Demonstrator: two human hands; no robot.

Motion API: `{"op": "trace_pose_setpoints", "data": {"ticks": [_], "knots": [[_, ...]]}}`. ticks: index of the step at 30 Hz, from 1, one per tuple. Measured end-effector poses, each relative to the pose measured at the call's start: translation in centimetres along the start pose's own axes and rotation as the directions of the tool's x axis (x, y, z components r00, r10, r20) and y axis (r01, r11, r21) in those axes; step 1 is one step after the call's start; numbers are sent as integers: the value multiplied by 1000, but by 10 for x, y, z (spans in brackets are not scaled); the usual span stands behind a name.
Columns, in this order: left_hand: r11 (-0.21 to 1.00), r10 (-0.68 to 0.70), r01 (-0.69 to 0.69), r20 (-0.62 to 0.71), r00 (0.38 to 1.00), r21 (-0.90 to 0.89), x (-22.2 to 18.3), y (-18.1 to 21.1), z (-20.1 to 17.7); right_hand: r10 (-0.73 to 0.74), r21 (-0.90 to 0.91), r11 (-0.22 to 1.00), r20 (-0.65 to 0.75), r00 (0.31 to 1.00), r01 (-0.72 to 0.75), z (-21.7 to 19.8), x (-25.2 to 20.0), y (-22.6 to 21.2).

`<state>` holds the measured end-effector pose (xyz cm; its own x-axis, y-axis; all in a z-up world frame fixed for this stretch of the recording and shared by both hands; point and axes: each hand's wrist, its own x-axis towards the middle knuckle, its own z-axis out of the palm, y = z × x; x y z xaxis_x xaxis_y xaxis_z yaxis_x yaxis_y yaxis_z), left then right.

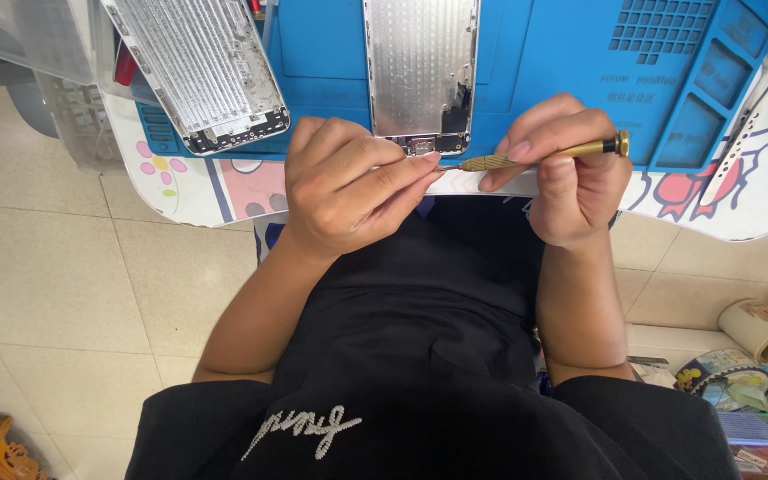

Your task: Repairing a mobile phone by reattaching a component using a screwdriver.

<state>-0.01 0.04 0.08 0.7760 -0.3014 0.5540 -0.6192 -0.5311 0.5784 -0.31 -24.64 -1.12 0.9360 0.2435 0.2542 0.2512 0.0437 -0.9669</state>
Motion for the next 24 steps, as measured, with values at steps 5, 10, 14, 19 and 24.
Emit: {"op": "trace_pose_setpoints", "data": {"ticks": [5, 10, 14, 19, 24], "knots": [[1000, 13, -13, 0, 1000, 0, 0, -1, 0, -4, -7, 1000, -17, 1000, 4, 7, 12, -10], [1000, 9, -9, -8, 1000, 0, 1, 0, 0, 3, -38, 999, -8, 1000, -3, 2, 6, -6], [1000, -2, 2, -6, 1000, -7, 0, -1, 1, 12, 38, 999, 3, 1000, -12, 1, 3, -3], [1000, -16, 15, -20, 1000, -27, 2, 0, -1, 16, 59, 998, -6, 1000, -15, -2, -1, 1], [1000, 3, -4, -32, 999, -18, 0, -2, 0, 23, 64, 998, 5, 1000, -23, -2, 0, -1]]}}
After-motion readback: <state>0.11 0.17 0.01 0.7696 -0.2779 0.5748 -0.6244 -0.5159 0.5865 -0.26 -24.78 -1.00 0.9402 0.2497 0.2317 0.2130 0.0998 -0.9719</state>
